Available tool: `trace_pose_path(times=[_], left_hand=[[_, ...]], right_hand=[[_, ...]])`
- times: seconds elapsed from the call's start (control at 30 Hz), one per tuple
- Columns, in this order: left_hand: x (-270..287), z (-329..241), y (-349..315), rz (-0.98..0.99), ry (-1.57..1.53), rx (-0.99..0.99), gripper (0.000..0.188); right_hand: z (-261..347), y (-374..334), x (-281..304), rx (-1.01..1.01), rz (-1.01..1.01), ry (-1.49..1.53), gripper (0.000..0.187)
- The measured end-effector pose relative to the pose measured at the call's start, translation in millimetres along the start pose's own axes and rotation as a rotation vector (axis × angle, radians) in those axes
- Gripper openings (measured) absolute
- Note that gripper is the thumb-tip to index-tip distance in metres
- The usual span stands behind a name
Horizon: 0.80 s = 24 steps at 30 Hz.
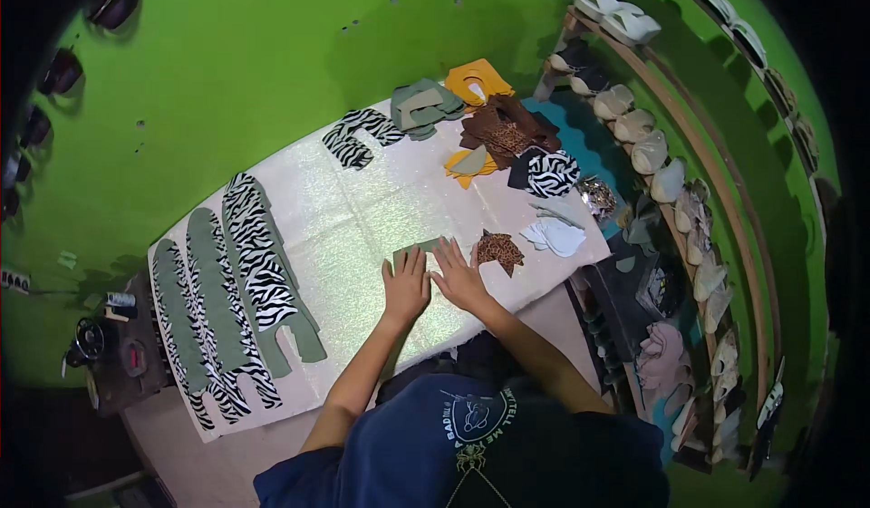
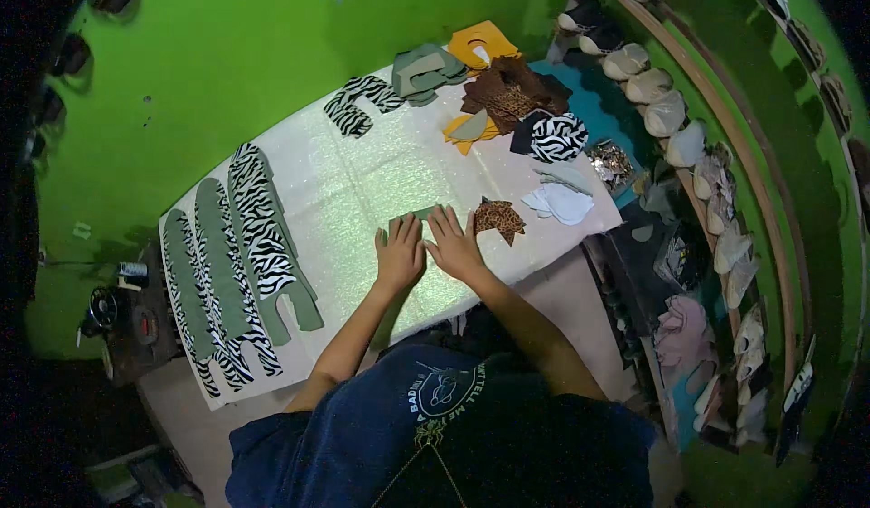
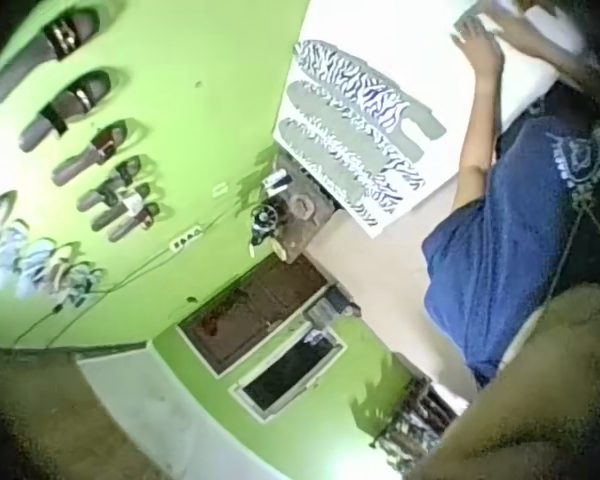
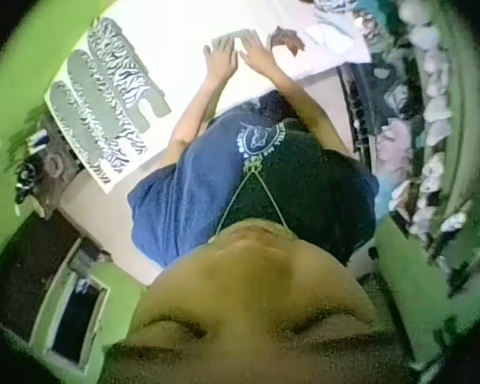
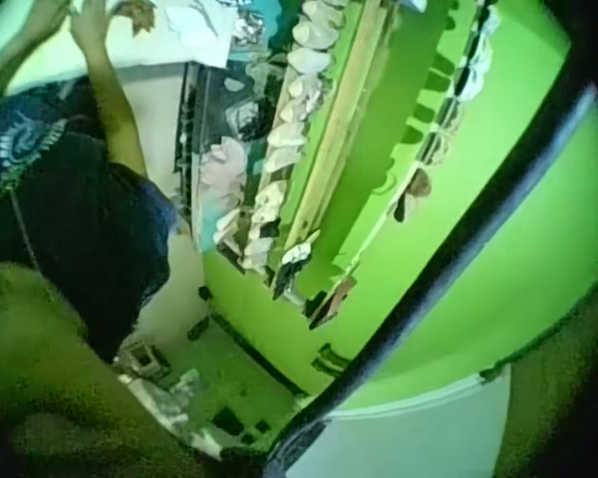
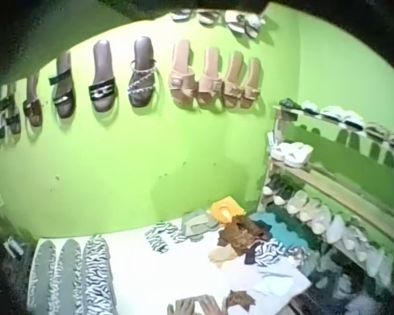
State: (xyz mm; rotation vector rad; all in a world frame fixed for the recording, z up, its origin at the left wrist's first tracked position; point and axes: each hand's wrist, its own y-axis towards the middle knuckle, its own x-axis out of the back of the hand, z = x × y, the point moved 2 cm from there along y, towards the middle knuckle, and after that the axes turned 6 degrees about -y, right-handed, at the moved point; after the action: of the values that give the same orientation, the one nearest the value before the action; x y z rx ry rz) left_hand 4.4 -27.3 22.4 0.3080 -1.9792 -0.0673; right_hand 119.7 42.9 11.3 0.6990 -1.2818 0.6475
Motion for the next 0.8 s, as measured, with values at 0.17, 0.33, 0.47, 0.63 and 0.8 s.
trace_pose_path(times=[0.17,0.33,0.47,0.63,0.8], left_hand=[[-1.3,-29.5,30.5,-0.016,-0.083,-0.081,0.044],[-26.6,-57.7,62.8,-0.044,-0.062,-0.167,0.042],[-40.1,-86.1,93.9,-0.084,-0.073,-0.271,0.038],[-59.1,-115.4,132.8,-0.075,-0.091,-0.309,0.036],[-73.2,-132.9,174.5,-0.093,-0.064,-0.357,0.034]], right_hand=[[-28.1,-3.3,16.5,-0.040,-0.070,0.058,0.042],[-76.7,-9.5,42.5,-0.130,-0.147,0.065,0.034],[-122.8,-17.6,57.6,-0.229,-0.288,0.084,0.026],[-176.8,-23.6,71.2,-0.316,-0.433,0.027,0.021],[-218.6,-16.6,78.7,-0.361,-0.508,0.046,0.018]])
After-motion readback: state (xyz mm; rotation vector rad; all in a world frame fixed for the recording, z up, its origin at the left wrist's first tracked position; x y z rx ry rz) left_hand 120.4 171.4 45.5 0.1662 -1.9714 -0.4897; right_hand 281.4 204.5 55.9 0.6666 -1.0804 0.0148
